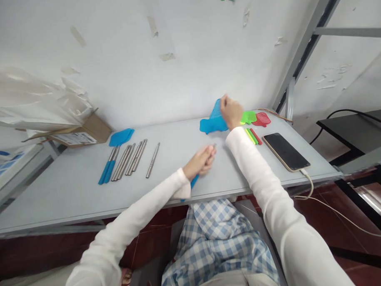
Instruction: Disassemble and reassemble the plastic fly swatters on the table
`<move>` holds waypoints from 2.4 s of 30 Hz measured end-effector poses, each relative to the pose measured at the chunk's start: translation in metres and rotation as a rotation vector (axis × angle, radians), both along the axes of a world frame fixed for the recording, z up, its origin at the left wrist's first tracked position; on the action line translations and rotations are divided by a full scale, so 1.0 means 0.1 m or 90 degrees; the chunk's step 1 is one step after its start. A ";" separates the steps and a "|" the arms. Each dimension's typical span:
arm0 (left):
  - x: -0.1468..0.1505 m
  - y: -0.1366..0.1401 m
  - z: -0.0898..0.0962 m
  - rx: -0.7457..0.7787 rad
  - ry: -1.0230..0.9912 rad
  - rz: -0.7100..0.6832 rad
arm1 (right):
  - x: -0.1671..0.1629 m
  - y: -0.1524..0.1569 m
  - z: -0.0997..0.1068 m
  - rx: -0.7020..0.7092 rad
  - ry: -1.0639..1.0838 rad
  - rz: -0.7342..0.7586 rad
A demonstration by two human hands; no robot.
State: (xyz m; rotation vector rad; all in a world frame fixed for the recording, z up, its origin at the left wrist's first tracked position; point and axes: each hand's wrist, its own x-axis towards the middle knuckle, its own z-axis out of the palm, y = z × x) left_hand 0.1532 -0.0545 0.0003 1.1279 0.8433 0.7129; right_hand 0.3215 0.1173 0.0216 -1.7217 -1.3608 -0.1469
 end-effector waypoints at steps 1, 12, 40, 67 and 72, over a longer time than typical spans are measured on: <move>-0.06 -0.11 0.01 -0.003 -0.017 -0.037 | 0.11 0.04 0.02 -0.005 0.003 -0.034; -0.49 0.36 0.23 -0.293 -0.348 0.046 | -0.10 0.18 0.02 -0.154 -0.236 0.093; -0.53 0.99 -0.23 -0.169 -0.484 0.402 | -0.66 -0.70 -0.59 -0.157 -0.331 0.492; -0.57 1.04 -0.25 -0.099 -0.541 0.404 | -0.74 -0.82 -0.69 -0.182 -0.198 0.598; -0.54 1.06 -0.21 -0.123 -0.486 0.434 | -0.72 -0.83 -0.70 -0.196 -0.175 0.503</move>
